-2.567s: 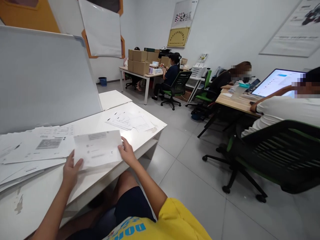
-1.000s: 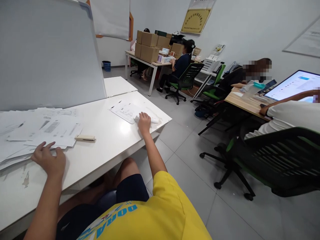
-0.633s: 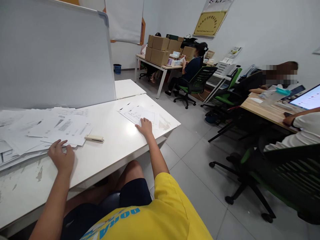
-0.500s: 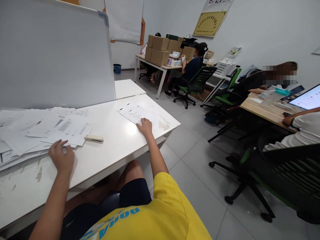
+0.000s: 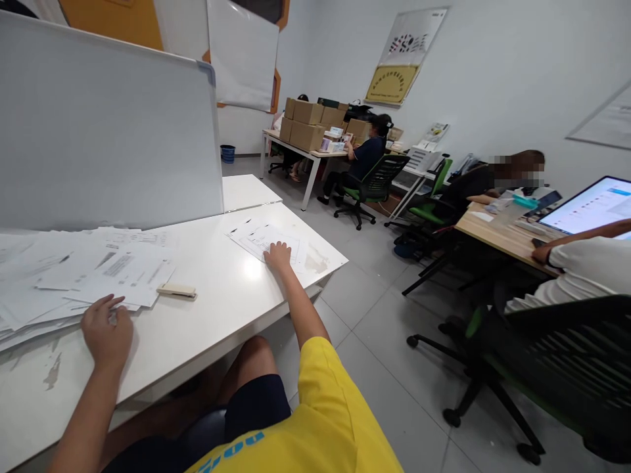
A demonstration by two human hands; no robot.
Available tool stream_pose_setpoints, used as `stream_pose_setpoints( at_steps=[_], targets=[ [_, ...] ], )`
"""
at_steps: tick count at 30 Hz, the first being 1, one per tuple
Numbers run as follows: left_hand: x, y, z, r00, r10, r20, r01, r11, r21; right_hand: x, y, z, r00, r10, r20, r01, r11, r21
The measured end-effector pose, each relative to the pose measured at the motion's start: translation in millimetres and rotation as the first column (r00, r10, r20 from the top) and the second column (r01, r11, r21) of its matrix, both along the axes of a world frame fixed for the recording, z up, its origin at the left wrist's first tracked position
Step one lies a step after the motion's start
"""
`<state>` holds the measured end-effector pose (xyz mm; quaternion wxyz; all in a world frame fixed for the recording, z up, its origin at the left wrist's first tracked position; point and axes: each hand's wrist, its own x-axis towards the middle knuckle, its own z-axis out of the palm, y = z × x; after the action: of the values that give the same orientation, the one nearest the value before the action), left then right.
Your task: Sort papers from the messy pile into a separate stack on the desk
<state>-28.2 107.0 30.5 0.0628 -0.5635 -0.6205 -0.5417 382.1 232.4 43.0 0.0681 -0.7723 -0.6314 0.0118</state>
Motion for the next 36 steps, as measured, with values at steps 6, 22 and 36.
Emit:
stream_pose_setpoints(
  at_steps=[6,22,36],
  targets=[
    [0.9,0.8,2.5,1.0,-0.014,0.002,0.014,1.0,-0.011,-7.0,0.8,4.0,0.995,0.053,0.082,-0.053,0.999,-0.009],
    [-0.3,4.4,2.1,0.999,-0.043,0.005,0.043,0.999,0.002,-20.6,-37.4,23.6,0.988,0.027,0.152,-0.034,0.998,0.044],
    [2.1,1.5,6.0,0.998,-0.054,0.032,0.054,0.998,-0.015,-37.4,-77.0,-12.5,0.97,0.149,0.194,-0.172,0.98,0.105]
  ],
)
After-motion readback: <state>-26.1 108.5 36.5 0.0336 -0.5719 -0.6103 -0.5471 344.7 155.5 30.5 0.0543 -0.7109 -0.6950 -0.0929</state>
